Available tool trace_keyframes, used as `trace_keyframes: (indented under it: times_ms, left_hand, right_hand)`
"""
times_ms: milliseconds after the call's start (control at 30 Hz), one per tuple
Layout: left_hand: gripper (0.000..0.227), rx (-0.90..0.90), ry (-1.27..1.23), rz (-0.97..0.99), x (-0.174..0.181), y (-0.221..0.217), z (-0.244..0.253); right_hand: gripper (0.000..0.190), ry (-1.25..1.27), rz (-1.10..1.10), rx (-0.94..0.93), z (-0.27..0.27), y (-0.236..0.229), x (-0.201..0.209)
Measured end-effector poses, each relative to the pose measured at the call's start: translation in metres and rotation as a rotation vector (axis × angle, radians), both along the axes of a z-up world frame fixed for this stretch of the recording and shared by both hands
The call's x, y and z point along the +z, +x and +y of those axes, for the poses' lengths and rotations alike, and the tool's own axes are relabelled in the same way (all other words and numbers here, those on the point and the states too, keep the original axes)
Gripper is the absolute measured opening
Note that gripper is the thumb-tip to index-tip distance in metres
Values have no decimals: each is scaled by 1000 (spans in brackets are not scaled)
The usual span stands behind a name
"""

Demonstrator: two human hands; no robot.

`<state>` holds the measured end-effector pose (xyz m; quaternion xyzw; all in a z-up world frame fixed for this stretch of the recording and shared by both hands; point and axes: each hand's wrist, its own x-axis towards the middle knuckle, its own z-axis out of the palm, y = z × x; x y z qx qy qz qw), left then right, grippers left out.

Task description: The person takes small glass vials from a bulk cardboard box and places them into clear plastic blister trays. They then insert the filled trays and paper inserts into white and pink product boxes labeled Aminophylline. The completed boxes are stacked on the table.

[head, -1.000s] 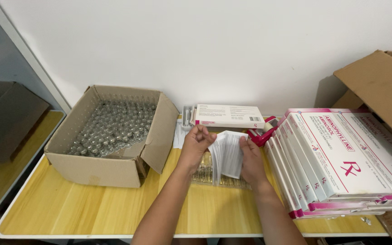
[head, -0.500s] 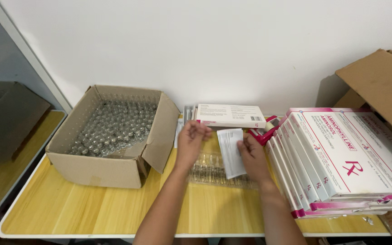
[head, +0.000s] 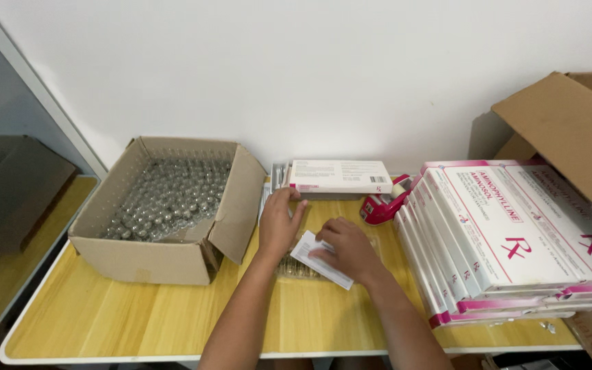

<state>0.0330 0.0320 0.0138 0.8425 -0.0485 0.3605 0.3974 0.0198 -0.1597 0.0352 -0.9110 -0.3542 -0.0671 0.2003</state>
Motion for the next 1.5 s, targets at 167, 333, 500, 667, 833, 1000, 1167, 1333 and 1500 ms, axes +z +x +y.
trace_keyframes:
  times_ms: [167, 333, 500, 667, 833, 1000, 1167, 1333, 1500]
  left_hand:
    - [27, 120, 223, 11, 4, 8, 20]
    - [22, 150, 239, 132, -3, 10, 68]
    - [21, 115, 478, 119, -16, 0, 85]
    - [21, 129, 572, 117, -15, -5, 94]
    - [20, 138, 583, 102, -16, -12, 105]
    - [18, 151, 591, 69, -18, -20, 120]
    - [19, 178, 587, 57, -18, -30, 138]
    - [19, 212, 606, 55, -17, -39, 151]
    - [16, 259, 580, 116, -13, -50, 159]
  right_hand:
    - [81, -183, 348, 21, -1, -14, 15]
    - [94, -355, 376, -32, -2, -13, 16]
    - [102, -389, 469, -50, -2, -13, 13]
    - [101, -369, 469, -46, -2, -11, 12]
    - [99, -322, 418, -17, -5, -12, 7]
    - [98, -328, 417, -18, -6, -10, 4]
    - [100, -321, 418, -26, -5, -11, 4]
    - [100, -325, 420, -20, -7, -11, 4]
    - [97, -312, 417, 0, -10, -8, 2]
